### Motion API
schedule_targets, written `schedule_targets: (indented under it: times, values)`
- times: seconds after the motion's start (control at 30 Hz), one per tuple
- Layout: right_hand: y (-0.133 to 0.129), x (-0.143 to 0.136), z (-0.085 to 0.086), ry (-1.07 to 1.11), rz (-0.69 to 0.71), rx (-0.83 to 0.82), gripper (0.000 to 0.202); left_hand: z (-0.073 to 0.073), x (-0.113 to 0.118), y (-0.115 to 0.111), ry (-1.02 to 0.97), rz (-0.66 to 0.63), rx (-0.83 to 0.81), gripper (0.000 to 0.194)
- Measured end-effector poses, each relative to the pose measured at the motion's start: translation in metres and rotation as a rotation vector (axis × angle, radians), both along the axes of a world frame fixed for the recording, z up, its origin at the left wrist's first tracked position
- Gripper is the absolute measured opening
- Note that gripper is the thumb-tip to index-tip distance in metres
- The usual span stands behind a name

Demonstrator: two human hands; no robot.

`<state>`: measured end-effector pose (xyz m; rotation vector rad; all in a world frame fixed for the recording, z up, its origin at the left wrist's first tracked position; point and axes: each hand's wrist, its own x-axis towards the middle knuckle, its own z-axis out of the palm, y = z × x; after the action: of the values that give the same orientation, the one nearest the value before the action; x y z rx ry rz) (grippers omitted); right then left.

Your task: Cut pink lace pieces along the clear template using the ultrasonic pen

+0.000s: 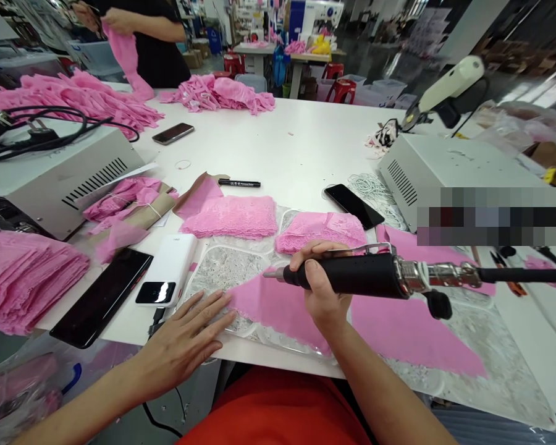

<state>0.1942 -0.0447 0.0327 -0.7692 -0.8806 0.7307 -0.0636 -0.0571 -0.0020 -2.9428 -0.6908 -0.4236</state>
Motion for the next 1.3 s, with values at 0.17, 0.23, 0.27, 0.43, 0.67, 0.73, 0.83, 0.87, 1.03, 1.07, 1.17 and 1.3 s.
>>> schedule_targets:
  times: [0.17,0.23,0.27,0.43,0.67,0.73,0.83,0.87,1.03,1.07,1.17,1.3]
  values:
    - [0.000,-0.006,-0.002,-0.008,0.017,-0.019,0.012,0.000,-0.001,-0.002,-0.003,0.016,-0.007,0.039]
    - [0.000,-0.007,-0.003,-0.017,0.013,-0.021,0.011,0.000,-0.001,-0.003,-0.005,0.020,-0.016,0.040]
    - [0.000,-0.007,-0.003,-0.021,0.009,-0.022,0.010,0.000,-0.001,-0.003,-0.004,0.022,-0.024,0.040]
    - [0.000,-0.006,-0.002,-0.040,-0.006,-0.015,0.010,0.000,-0.002,-0.003,-0.012,0.021,-0.054,0.041]
    - [-0.003,-0.015,0.002,-0.047,0.005,-0.027,0.010,0.001,-0.003,-0.007,-0.013,0.025,-0.075,0.040]
    - [-0.004,-0.020,0.003,-0.056,0.019,-0.028,0.011,0.001,-0.003,-0.008,-0.017,0.030,-0.079,0.040]
    - [-0.004,-0.025,0.003,-0.076,0.031,-0.023,0.010,0.001,-0.004,-0.010,-0.015,0.042,-0.090,0.040]
    - [-0.004,-0.026,0.003,-0.079,0.034,-0.024,0.010,0.000,-0.005,-0.010,-0.016,0.044,-0.094,0.040]
    - [-0.004,-0.025,0.000,-0.082,0.042,-0.018,0.008,-0.001,-0.005,-0.011,-0.019,0.048,-0.109,0.040]
    - [-0.004,-0.025,0.000,-0.085,0.042,-0.016,0.008,-0.001,-0.005,-0.011,-0.019,0.046,-0.109,0.040]
    - [-0.004,-0.025,0.000,-0.096,0.044,-0.017,0.008,-0.001,-0.005,-0.011,-0.021,0.042,-0.107,0.039]
    - [-0.004,-0.029,0.002,-0.086,0.043,-0.028,0.009,0.000,-0.005,-0.011,-0.020,0.045,-0.112,0.039]
